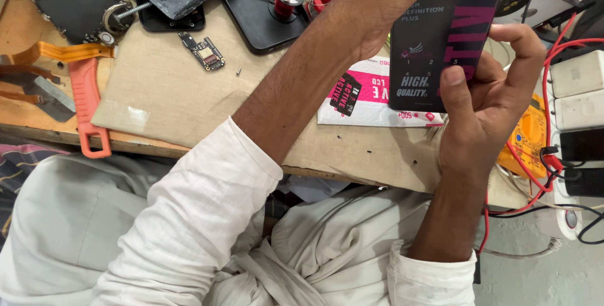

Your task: The person uses a green pry tool to work around the edge of an opened smartphone lying on a repair bench, then picks up a replacement phone back cover, aligns it with the phone body, and presses it into place while fitting the edges by hand.

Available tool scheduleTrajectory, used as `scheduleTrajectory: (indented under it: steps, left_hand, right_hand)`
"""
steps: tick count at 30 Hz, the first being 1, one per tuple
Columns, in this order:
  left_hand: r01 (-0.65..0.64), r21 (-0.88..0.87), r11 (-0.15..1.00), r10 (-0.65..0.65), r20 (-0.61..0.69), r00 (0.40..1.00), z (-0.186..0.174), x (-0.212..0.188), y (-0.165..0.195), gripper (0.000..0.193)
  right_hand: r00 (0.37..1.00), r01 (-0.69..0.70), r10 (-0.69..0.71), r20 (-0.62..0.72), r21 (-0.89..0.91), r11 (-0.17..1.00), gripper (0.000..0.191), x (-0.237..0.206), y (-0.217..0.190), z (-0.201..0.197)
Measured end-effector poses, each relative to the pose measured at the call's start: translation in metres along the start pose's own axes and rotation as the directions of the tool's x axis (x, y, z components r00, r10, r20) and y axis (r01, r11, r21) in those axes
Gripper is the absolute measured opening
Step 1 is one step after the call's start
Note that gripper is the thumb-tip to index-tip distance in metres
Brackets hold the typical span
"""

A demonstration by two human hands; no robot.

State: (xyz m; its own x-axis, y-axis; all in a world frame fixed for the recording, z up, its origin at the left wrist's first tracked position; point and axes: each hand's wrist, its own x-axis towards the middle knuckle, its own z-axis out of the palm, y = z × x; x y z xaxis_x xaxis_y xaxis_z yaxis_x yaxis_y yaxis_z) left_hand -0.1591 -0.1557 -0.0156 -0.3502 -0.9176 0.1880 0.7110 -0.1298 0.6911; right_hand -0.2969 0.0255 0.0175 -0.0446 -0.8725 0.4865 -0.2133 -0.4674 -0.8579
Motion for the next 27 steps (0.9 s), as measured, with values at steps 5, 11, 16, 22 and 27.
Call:
scheduleTrajectory:
  steps: [5, 11, 16, 22, 27]
  left_hand:
    - [-0.013, -0.006, 1.0, 0.013, -0.012, 1.0, -0.003, -0.002, 0.0, 0.026]
    - [-0.115, -0.082, 0.99, 0.11, -0.058, 0.992, 0.001, -0.014, 0.016, 0.026]
    - [-0.447, 0.183, 0.876, 0.458, -0.022, 0.889, 0.013, -0.077, 0.038, 0.031]
    - [-0.177, 0.298, 0.938, 0.224, -0.132, 0.966, -0.011, -0.154, 0.068, 0.034]
    - [-0.044, 0.536, 0.843, 0.052, -0.001, 0.999, -0.021, -0.177, 0.093, 0.037]
  right_hand:
    - [0.999, 0.037, -0.038, 0.016, 0.04, 0.999, 0.048, 0.0, 0.004, -0.001]
    - [0.995, 0.09, -0.09, 0.034, -0.008, 0.996, 0.046, -0.006, 0.006, 0.0]
    - [0.999, 0.046, -0.045, 0.014, -0.054, 0.997, 0.029, -0.023, -0.007, 0.012]
    - [0.96, 0.145, -0.065, 0.273, -0.284, 0.948, 0.033, -0.036, -0.023, 0.032]
    - [0.928, 0.299, -0.11, 0.356, -0.536, 0.789, 0.051, -0.03, -0.027, 0.045]
